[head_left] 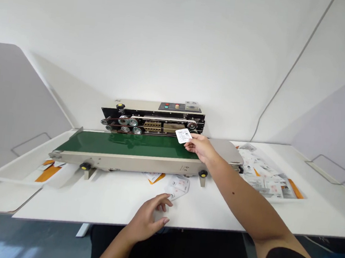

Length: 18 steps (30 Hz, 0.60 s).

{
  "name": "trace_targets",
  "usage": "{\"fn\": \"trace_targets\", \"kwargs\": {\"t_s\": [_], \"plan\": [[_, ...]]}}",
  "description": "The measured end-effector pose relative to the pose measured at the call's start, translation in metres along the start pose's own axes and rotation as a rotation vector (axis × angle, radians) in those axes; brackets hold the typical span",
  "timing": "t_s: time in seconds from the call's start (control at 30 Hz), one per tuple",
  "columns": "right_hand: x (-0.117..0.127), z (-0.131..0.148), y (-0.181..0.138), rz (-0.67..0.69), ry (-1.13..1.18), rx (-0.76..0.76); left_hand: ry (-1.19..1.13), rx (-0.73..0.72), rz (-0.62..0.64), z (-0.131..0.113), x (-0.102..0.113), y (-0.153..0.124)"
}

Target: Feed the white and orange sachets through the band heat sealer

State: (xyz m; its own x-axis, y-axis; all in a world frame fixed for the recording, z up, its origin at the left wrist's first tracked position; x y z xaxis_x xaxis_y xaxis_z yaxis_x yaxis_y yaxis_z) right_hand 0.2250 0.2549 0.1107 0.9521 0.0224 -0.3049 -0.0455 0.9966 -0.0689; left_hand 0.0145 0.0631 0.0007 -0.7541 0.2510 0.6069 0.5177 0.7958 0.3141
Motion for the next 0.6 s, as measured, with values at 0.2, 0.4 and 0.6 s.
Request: {"fn": "trace_targets", "kwargs": {"t_s": [0.2, 0.4, 0.6], "plan": [[0.063, 0.033, -0.014, -0.276, -0.066, 0.327, 0.001, 0.000, -0.006, -0.002, 0.002, -0.002], [0.058, 0.019, 0.003, -0.169, -0.086, 0.098, 0.038, -0.009, 0.005, -0.001, 0.000, 0.000], [0.037, 0.019, 0.013, -0.100, -0.197, 0.038, 0.075, 0.005, -0.002, 0.001, -0.001, -0.002]]}}
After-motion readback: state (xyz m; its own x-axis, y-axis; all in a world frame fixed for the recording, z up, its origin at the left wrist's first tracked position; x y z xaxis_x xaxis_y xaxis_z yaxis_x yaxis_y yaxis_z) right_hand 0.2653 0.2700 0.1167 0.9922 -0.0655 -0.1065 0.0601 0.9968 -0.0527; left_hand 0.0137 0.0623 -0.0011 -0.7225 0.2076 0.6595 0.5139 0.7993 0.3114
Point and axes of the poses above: each hand's wrist, its own y-axis towards the middle knuckle, its own x-axis out of the back of the hand, z = x × y, the point moved 9 cm from there along y, towards the middle knuckle, and after that the axes turned 4 degrees about y, right-handed, at the moved point
